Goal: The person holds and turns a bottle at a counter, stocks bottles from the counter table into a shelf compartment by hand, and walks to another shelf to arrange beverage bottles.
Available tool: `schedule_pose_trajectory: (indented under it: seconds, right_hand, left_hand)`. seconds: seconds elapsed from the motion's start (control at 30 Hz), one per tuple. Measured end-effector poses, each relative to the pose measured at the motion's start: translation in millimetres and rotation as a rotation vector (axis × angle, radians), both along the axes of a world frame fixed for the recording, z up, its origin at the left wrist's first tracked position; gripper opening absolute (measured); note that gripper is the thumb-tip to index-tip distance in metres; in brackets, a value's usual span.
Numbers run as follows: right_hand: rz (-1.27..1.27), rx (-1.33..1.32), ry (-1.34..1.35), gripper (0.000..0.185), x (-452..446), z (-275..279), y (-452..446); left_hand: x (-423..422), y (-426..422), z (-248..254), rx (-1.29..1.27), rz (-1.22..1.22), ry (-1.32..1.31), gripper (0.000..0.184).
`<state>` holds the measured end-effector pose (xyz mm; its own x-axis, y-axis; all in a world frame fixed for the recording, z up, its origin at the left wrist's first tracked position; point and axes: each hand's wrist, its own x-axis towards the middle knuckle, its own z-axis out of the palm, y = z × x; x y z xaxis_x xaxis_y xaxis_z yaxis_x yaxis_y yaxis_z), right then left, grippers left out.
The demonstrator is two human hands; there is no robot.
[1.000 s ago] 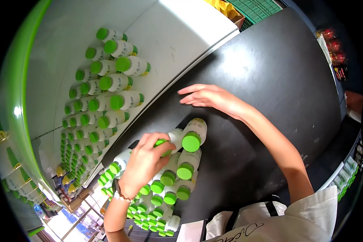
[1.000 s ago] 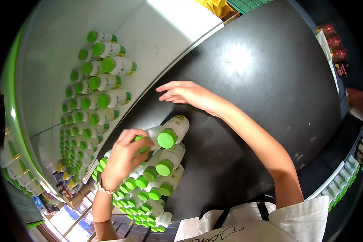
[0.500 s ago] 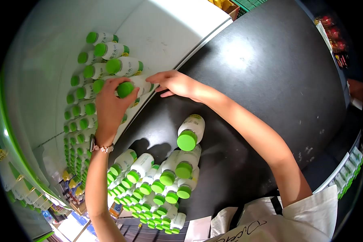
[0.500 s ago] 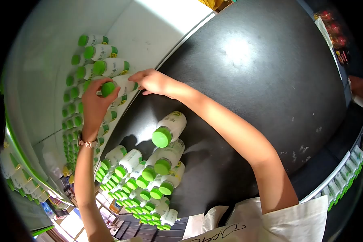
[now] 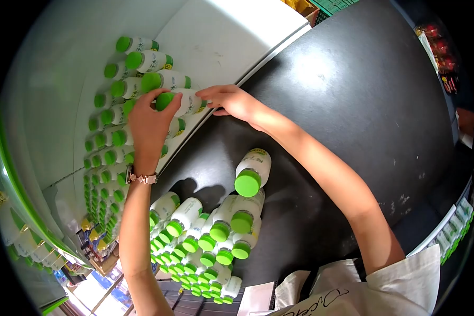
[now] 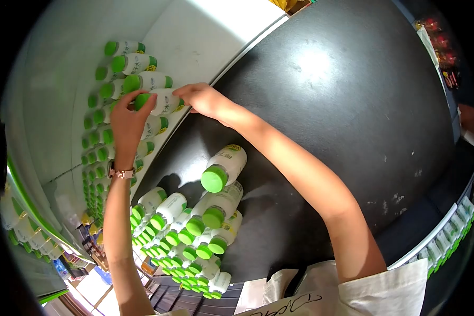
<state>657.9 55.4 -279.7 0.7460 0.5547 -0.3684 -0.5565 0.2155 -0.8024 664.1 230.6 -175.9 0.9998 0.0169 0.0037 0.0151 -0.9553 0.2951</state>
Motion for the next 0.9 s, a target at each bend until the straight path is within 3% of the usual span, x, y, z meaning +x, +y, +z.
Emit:
schedule_pose_trajectory:
  seconds: [0.2,0.3,0.4,0.5,0.6,0.7,0.9]
  right_hand:
    - [-0.001,-0.030,-0.002,0.041,0,-3,1]
    - [-0.109,-0.014,-0.021,0.039,-4,-15,5]
    - [-0.109,0.047,-0.033,0.043,-7,-20,0]
    - [-0.009,0.152,0.125,0.048,-9,-16,-3]
    - [-0.013,0.241,0.169,0.049,-6,-18,-6]
    - [0.009,0.263,0.172,0.048,-5,-20,-8]
    - [0.020,0.275,0.182,0.050,-3,-21,-6]
  left_hand:
    - [-1,-8,7,-0.019,0.116,0.061,0.035]
    - [11,4,15,0.014,0.126,-0.063,0.037]
    - [23,13,21,0.027,0.095,-0.114,0.039]
    - [40,31,1,-0.101,-0.119,-0.123,0.039]
    - [47,33,1,-0.139,-0.108,0.051,0.037]
    - [49,32,-3,-0.004,-0.058,0.011,0.037]
    - [54,33,-1,-0.021,0.001,0.070,0.036]
